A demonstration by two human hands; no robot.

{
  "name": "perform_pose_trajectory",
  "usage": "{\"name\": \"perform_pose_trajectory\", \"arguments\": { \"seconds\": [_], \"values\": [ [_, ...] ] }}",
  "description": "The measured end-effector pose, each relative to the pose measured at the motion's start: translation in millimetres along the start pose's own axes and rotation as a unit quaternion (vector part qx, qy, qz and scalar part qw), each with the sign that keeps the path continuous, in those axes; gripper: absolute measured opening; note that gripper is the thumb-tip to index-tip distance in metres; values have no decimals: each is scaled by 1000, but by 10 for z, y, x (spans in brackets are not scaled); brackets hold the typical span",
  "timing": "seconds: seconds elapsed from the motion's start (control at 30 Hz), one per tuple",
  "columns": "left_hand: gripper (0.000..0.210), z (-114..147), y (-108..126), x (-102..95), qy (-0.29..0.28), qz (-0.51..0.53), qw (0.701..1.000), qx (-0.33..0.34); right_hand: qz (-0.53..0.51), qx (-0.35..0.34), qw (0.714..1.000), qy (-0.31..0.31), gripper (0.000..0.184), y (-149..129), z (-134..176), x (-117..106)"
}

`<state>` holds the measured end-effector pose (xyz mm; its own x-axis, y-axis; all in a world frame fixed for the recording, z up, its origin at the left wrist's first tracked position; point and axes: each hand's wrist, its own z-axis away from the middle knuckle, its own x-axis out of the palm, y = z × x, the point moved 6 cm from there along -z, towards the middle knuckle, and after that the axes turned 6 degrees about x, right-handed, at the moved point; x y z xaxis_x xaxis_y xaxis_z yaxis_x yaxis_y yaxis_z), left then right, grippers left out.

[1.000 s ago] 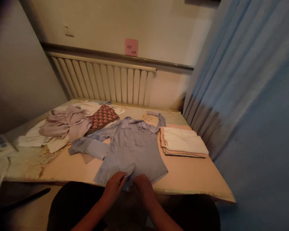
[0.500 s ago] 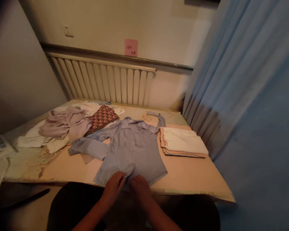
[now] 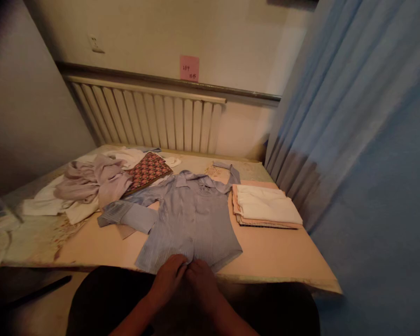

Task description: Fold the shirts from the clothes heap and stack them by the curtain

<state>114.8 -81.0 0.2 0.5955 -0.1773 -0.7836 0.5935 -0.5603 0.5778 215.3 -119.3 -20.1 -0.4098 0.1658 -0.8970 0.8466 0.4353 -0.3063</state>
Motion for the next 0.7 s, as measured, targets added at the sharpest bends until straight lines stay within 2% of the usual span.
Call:
{"name": "perform_pose_trajectory", "arguments": {
  "seconds": [0.13,0.23,0.33,0.4,0.47,0.57,0.7],
  "values": [
    [19,47,80,74,-52,-7,998,47,-42,-19,999,9,11,1,177,-59],
    [18,109,33,89,-60,11,996,66,-82,16,995,47,19,226,305,-196],
    [25,149,-252,-71,23,11,1000,6,-101,140,977,126,24,730,371,-446],
    [29,181,-515,-286,106,-31,993,-51,-99,263,942,183,25,1146,427,-630],
    [31,214,-784,-509,144,-98,978,-116,-79,374,901,204,26,1503,494,-765],
    [34,254,-1137,-782,118,-167,956,-209,-39,484,860,156,28,1841,555,-841],
    [34,282,-1481,-942,48,-109,943,-310,-13,544,837,59,35,2016,532,-813]
  ]
}}
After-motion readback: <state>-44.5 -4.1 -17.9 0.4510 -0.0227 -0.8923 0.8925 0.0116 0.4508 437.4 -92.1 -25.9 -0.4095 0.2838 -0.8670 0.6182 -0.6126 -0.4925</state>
